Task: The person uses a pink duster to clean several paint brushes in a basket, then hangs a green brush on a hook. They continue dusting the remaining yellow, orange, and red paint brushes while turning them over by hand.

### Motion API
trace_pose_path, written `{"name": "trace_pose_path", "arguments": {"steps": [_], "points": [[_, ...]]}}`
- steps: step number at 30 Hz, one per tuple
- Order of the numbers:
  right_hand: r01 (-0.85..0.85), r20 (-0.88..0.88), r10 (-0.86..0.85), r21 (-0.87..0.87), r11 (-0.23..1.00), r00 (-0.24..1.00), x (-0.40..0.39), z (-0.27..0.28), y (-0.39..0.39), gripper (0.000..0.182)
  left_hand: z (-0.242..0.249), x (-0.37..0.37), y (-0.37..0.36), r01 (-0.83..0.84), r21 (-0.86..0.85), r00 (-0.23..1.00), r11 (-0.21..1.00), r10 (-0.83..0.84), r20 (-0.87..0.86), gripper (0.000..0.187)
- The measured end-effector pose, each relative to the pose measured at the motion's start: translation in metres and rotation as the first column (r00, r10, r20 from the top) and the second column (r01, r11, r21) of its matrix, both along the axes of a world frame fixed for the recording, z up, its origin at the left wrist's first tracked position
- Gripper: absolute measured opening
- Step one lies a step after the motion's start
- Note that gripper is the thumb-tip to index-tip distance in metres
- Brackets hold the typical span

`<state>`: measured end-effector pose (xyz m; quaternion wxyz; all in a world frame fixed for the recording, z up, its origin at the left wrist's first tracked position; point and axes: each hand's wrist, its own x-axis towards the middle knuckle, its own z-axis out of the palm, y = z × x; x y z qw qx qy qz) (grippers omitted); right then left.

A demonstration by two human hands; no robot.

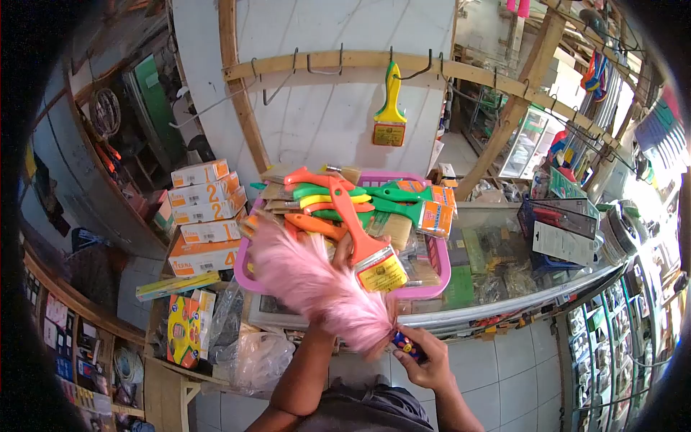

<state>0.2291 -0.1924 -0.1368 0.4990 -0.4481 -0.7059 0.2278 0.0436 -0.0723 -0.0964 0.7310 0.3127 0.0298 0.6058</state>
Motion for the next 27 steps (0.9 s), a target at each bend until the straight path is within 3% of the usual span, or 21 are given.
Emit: {"name": "trace_pose_path", "arguments": {"steps": [1, 2, 3, 4, 6, 8, 10, 11, 12, 14, 15, 16, 17, 19, 20, 22, 23, 24, 25, 27], "points": [[0.028, -0.003, -0.028, -0.047, 0.999, 1.0, 0.002, 0.001, 0.001, 0.042, 0.002, -0.001, 0.001, 0.021, -0.008, 0.999, 1.0, -0.02, 0.033, 0.068], [0.054, -0.413, -0.129, -0.188, 0.981, 0.902, -0.005, 0.001, 0.001, 0.041, 0.003, 0.0, 0.0, 0.042, -0.021, 0.997, 0.999, -0.04, 0.069, 0.066], [0.016, -0.727, -0.263, -0.327, 0.945, 0.635, -0.016, 0.0, -0.001, 0.041, 0.004, 0.001, -0.002, 0.062, -0.041, 0.993, 0.997, -0.057, 0.105, 0.064], [0.024, -0.774, -0.221, -0.258, 0.966, 0.593, -0.018, 0.005, 0.002, 0.04, 0.008, 0.003, -0.004, 0.052, -0.048, 0.997, 0.998, -0.049, 0.058, 0.057], [-0.054, -0.354, 0.035, -0.044, 0.998, 0.934, 0.003, -0.004, 0.006, 0.042, 0.007, 0.003, -0.001, 0.004, -0.023, 0.997, 1.0, -0.006, -0.082, 0.053], [-0.239, -0.051, 0.245, 0.097, 0.966, 0.968, 0.01, -0.008, 0.017, 0.043, -0.002, 0.0, 0.009, -0.061, 0.052, 0.964, 0.997, 0.073, -0.256, 0.054], [-0.142, -0.491, 0.023, -0.205, 0.968, 0.871, 0.006, -0.023, 0.013, 0.041, -0.007, 0.002, 0.008, -0.07, 0.004, 0.982, 0.998, 0.069, -0.175, 0.061], [-0.136, -0.643, -0.146, -0.369, 0.92, 0.752, 0.002, -0.024, 0.005, 0.04, -0.003, 0.003, 0.001, -0.041, -0.079, 0.999, 0.996, 0.041, -0.007, 0.073], [-0.153, -0.798, -0.156, -0.295, 0.943, 0.582, -0.006, -0.017, 0.007, 0.042, -0.001, 0.002, -0.003, 0.068, -0.11, 0.972, 0.992, -0.041, 0.232, 0.063], [-0.165, -0.429, 0.114, -0.085, 0.983, 0.896, 0.006, -0.026, 0.013, 0.045, 0.011, 0.005, -0.01, 0.059, -0.047, 0.998, 0.997, -0.057, 0.04, 0.07], [-0.218, -0.241, 0.204, -0.032, 0.975, 0.949, 0.011, -0.027, 0.014, 0.045, 0.017, 0.004, -0.015, 0.056, -0.018, 0.996, 0.998, -0.057, -0.066, 0.074], [-0.279, -0.054, 0.28, 0.03, 0.96, 0.958, 0.012, -0.019, 0.016, 0.044, 0.013, 0.002, -0.014, 0.06, -0.023, 0.996, 0.998, -0.062, -0.06, 0.075], [-0.231, -0.345, 0.183, -0.101, 0.968, 0.921, 0.008, -0.02, 0.011, 0.043, 0.009, -0.001, -0.013, 0.065, -0.028, 0.996, 0.997, -0.067, -0.053, 0.075], [-0.237, -0.762, -0.145, -0.368, 0.899, 0.631, -0.002, -0.025, 0.002, 0.041, -0.018, -0.004, 0.003, 0.103, -0.095, 0.976, 0.99, -0.083, 0.2, 0.069], [-0.229, -0.838, -0.164, -0.322, 0.918, 0.521, -0.01, -0.015, 0.005, 0.039, -0.005, 0.006, -0.001, -0.182, -0.144, 0.983, 0.973, 0.18, -0.031, 0.081], [-0.216, -0.433, 0.148, -0.113, 0.97, 0.889, 0.004, -0.025, 0.009, 0.046, 0.0, 0.007, 0.003, -0.149, -0.116, 0.989, 0.982, 0.146, -0.031, 0.082], [-0.254, -0.141, 0.25, -0.011, 0.967, 0.958, 0.009, -0.025, 0.012, 0.049, 0.002, 0.006, 0.004, -0.134, -0.104, 0.991, 0.986, 0.131, -0.035, 0.082], [-0.317, -0.023, 0.317, 0.001, 0.949, 0.948, 0.015, -0.019, 0.013, 0.048, 0.003, 0.005, 0.003, -0.121, -0.095, 0.992, 0.988, 0.118, -0.04, 0.082], [-0.263, -0.331, 0.214, -0.112, 0.958, 0.919, 0.013, -0.022, 0.012, 0.046, 0.003, 0.004, 0.003, -0.109, -0.088, 0.993, 0.99, 0.106, -0.044, 0.083], [-0.255, -0.774, -0.144, -0.37, 0.893, 0.617, 0.002, -0.031, 0.002, 0.042, -0.001, 0.002, -0.003, -0.083, -0.086, 0.996, 0.993, 0.079, -0.051, 0.083]]}}
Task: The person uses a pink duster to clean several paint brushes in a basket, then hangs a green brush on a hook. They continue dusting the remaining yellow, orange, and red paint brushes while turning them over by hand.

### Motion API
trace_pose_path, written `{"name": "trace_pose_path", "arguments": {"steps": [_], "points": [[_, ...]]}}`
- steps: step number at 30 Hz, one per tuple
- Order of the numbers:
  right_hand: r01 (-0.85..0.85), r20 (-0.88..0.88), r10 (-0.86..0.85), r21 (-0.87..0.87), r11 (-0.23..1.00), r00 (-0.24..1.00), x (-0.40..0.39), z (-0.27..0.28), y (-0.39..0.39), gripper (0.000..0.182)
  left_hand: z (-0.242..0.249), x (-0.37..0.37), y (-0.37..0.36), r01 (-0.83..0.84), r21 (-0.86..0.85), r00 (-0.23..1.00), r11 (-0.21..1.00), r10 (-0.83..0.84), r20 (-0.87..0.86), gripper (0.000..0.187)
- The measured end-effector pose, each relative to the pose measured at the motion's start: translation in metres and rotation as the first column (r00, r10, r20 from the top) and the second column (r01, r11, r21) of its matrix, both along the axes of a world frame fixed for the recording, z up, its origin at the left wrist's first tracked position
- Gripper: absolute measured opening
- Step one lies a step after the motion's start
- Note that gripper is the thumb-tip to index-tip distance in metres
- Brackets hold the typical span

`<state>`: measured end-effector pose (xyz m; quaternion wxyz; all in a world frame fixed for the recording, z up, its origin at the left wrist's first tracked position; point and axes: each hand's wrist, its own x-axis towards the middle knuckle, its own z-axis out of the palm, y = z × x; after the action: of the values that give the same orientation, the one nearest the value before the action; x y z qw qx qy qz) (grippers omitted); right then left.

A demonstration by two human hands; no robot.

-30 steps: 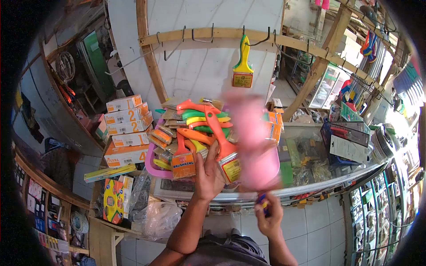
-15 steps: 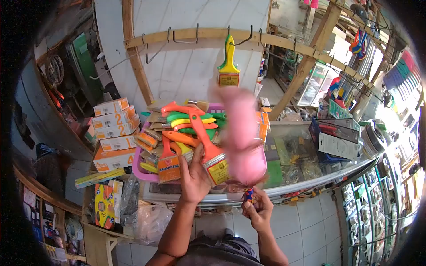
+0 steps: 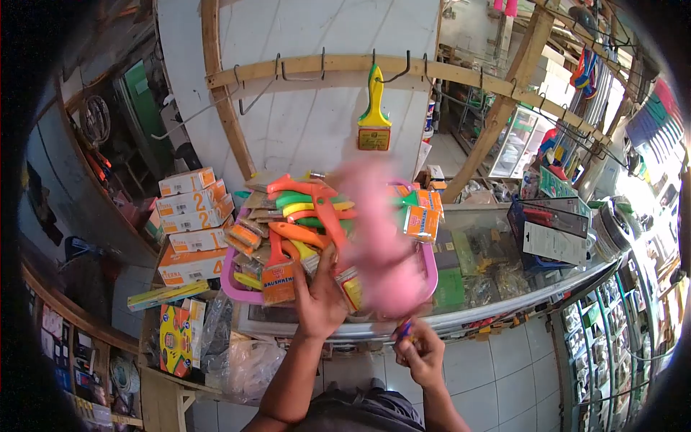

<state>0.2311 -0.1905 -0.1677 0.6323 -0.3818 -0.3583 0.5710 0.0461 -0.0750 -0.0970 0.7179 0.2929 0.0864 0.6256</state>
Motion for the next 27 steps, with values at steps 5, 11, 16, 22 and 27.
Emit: {"name": "trace_pose_path", "arguments": {"steps": [5, 11, 16, 22, 27], "points": [[-0.436, 0.743, 0.007, 0.384, 0.814, 0.669, 0.019, 0.027, 0.013, 0.046, -0.015, -0.005, 0.005, 0.227, 0.084, 0.934, 0.97, -0.241, 0.264, 0.084], [-0.162, 0.482, 0.047, 0.2, 0.966, 0.875, 0.027, 0.016, 0.008, 0.044, -0.011, -0.006, 0.004, 0.11, 0.106, 0.981, 0.988, -0.091, -0.173, 0.081], [-0.088, 0.347, 0.095, -0.036, 0.996, 0.933, 0.045, 0.02, 0.008, 0.046, -0.01, -0.001, 0.0, 0.13, 0.075, 0.964, 0.989, -0.144, 0.224, 0.078], [-0.323, 0.622, 0.083, 0.285, 0.902, 0.779, 0.039, 0.03, 0.019, 0.036, 0.006, -0.007, 0.005, 0.192, 0.227, 0.979, 0.955, -0.172, -0.107, 0.093], [-0.266, 0.46, 0.193, 0.097, 0.959, 0.866, 0.034, 0.024, 0.013, 0.036, -0.004, -0.001, -0.003, 0.067, 0.005, 0.969, 0.998, -0.066, 0.238, 0.092]]}}
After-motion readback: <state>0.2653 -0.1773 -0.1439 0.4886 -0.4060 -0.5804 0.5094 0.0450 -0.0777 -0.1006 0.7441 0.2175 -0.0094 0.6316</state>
